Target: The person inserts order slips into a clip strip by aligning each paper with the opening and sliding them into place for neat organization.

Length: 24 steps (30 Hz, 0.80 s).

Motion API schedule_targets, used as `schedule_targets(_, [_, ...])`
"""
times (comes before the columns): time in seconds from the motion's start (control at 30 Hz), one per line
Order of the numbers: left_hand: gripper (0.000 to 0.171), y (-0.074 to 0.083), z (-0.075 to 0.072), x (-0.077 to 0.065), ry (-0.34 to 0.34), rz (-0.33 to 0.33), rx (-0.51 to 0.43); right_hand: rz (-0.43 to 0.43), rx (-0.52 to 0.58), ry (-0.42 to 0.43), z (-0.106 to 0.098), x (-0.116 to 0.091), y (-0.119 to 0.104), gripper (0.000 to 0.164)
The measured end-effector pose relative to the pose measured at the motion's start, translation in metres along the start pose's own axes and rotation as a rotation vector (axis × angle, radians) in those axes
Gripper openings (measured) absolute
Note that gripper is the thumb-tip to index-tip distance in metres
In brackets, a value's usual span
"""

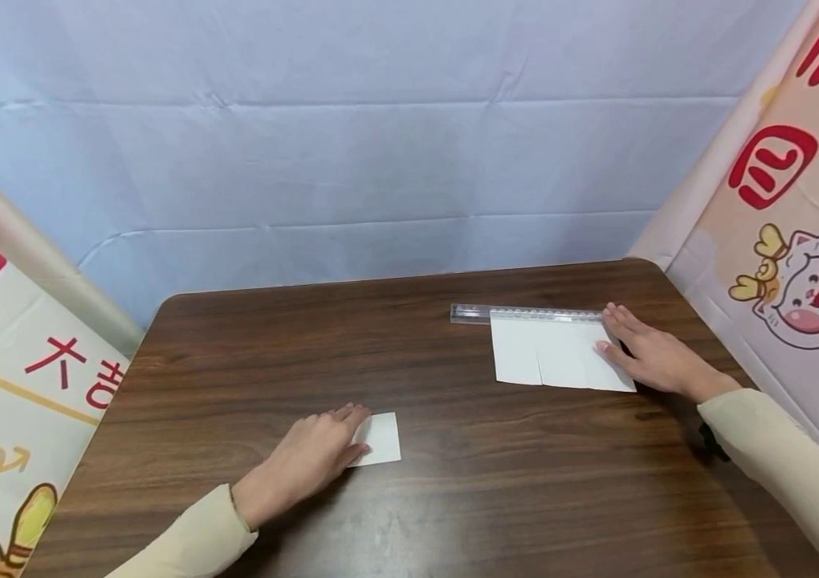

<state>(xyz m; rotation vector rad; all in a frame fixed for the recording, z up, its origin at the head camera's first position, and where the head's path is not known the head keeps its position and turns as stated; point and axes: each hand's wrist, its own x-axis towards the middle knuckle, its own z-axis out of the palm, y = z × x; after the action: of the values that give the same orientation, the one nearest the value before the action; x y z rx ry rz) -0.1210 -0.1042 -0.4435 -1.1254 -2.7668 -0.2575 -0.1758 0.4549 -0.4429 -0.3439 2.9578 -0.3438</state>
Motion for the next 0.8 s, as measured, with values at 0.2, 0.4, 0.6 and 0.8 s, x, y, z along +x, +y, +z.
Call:
schedule_targets(0.2, [0.011,0.000,-0.001,0.002,0.058,0.000,-0.058,0.008,-0.010,-0.002,0.001,0.001,0.001,0.082])
schedule_targets(0.4, [0.011,0.002,-0.003,0.005,0.092,0.001,-0.032,0.004,-0.010,0.002,0.001,0.001,0.001,0.083])
schedule_targets(0.6, [0.013,0.002,-0.011,0.013,0.078,-0.067,-0.186,0.008,-0.014,0.001,0.001,0.000,0.001,0.084])
schedule_targets(0.8, [0.014,-0.001,-0.022,0.021,0.079,-0.156,-0.343,0.003,-0.009,0.003,0.001,-0.001,-0.001,0.084])
